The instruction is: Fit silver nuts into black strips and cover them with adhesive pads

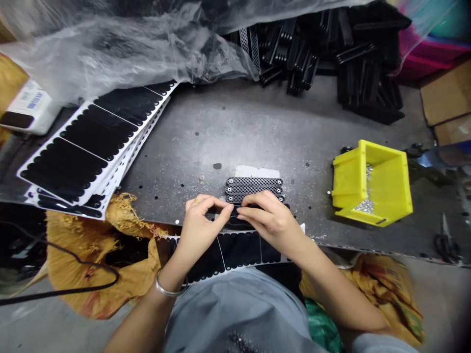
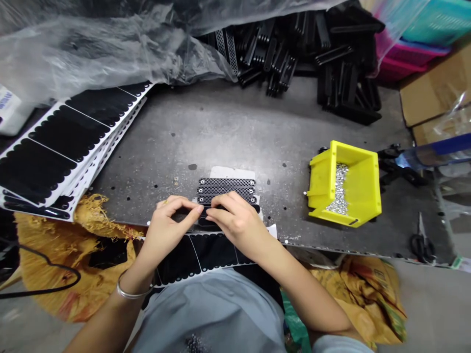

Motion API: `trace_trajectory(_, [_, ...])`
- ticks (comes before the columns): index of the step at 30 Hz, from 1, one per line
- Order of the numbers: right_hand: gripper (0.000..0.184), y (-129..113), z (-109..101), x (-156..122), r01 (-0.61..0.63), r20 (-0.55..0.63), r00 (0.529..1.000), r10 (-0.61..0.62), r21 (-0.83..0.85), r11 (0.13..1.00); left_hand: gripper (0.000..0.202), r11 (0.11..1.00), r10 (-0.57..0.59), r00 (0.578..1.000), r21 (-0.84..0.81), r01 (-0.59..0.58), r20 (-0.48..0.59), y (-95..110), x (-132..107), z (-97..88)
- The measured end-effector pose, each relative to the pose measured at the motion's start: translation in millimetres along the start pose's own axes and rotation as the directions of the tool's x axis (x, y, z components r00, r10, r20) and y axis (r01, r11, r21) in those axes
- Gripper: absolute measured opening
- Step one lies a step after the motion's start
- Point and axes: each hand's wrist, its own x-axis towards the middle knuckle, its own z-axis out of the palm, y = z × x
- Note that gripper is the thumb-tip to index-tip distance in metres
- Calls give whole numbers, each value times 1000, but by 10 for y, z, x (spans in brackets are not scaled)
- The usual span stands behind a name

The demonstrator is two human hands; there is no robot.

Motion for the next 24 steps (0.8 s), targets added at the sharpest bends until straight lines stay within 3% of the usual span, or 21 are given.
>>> trace_trajectory(4, [20, -11, -178, -69, -32, 50, 998, 34, -26, 999, 13, 1000, -5, 1000, -7, 5, -2, -17, 6, -3])
trace_trajectory(8, [17, 127, -465, -283, -277, 28, 961, 276, 68, 958, 15, 1000, -8, 1000, -3, 8, -10, -24, 7, -10])
trace_trajectory(10, [12, 220, -527, -369, -338, -10, 939, 344, 167, 926, 17, 1000, -11, 1000, -2, 11, -12, -32, 13, -11])
trace_trajectory(14, [12, 320, -486, -415, -307, -64, 942, 329, 232, 923, 18, 1000, -21, 1000, 6, 21, 1, -64, 45, -17])
trace_trajectory(17, [14, 315, -452, -436, -265, -58, 958, 280, 189, 946, 17, 1000, -4, 1000, 31, 3, 13, -70, 47, -37])
trace_trajectory(19, [17, 284, -463, -513, -266, -161, 946, 280, 104, 958, 15, 997, 49, 998, 67, -46, -33, -30, -4, -42])
trace_trajectory(21, [18, 229, -497, -653, -341, -272, 899, 342, 53, 939, 10, 983, 171, 976, 86, -161, -136, 57, -109, -15])
trace_trajectory(23, [24, 150, -548, -828, -427, -227, 872, 434, 82, 901, 7, 938, 345, 926, 72, -338, -155, 181, -241, 61])
trace_trajectory(24, [27, 102, -578, -915, -447, -151, 875, 460, 112, 888, 12, 905, 425, 900, 58, -421, -100, 247, -304, 116])
